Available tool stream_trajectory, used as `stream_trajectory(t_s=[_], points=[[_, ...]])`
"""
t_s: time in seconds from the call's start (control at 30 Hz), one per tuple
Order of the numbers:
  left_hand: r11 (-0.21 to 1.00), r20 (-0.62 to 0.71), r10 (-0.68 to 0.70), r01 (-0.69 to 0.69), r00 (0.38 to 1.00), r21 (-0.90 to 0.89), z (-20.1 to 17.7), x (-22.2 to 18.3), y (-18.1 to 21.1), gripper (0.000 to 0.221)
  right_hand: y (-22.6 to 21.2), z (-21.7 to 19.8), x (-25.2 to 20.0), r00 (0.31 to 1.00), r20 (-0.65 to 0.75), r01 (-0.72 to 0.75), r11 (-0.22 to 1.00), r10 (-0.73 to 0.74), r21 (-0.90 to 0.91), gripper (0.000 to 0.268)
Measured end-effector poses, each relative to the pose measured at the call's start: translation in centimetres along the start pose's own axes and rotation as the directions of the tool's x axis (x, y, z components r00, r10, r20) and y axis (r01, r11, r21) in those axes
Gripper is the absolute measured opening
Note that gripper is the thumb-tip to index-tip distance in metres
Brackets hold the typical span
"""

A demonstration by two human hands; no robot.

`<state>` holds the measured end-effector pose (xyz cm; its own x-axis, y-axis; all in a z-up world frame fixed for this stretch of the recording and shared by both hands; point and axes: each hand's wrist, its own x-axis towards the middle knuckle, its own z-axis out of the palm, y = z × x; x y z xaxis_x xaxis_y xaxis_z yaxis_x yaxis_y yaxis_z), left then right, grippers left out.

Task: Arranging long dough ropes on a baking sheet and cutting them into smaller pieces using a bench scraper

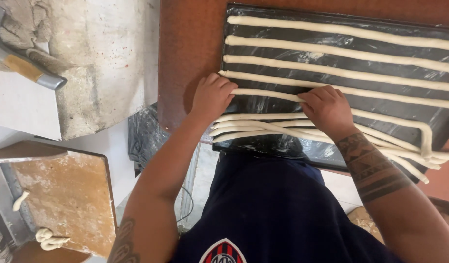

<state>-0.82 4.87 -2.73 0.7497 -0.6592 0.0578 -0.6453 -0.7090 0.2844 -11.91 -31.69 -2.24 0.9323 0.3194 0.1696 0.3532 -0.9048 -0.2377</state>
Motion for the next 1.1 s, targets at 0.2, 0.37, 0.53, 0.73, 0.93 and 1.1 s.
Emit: stream_trajectory(t_s=[0.2,0.37,0.53,0.73,0.93,1.1], points=[[1.0,-0.079,-0.009,0.008,0.997,-0.015,0.3,-0.5,-0.4,0.034,-0.7,1.0,-0.3,1.0,-0.013,-0.022,0.992,0.021,-0.123,0.031],[0.999,-0.084,-0.018,0.015,0.996,-0.045,-0.4,-0.4,0.0,0.031,-1.4,1.5,0.1,1.0,-0.011,-0.031,0.99,0.029,-0.136,0.041],[0.999,-0.097,-0.028,0.023,0.995,-0.046,-0.8,-0.5,0.1,0.035,-3.2,1.9,1.7,0.999,-0.048,-0.025,0.992,0.019,-0.121,0.035],[0.997,-0.147,-0.06,0.052,0.987,-0.058,-0.5,-0.7,-0.6,0.027,-3.3,1.5,1.4,0.996,-0.081,-0.028,0.994,0.019,-0.103,0.018],[0.965,-0.121,-0.218,0.196,0.968,-0.171,1.0,-1.3,-0.8,0.022,-3.1,1.1,1.2,0.992,-0.117,-0.06,0.991,0.045,-0.123,0.016],[0.879,-0.014,-0.36,0.334,0.933,-0.341,-0.7,-1.4,-0.1,0.017,-3.0,0.9,1.2,0.992,-0.117,-0.051,0.995,0.042,-0.083,0.011]])
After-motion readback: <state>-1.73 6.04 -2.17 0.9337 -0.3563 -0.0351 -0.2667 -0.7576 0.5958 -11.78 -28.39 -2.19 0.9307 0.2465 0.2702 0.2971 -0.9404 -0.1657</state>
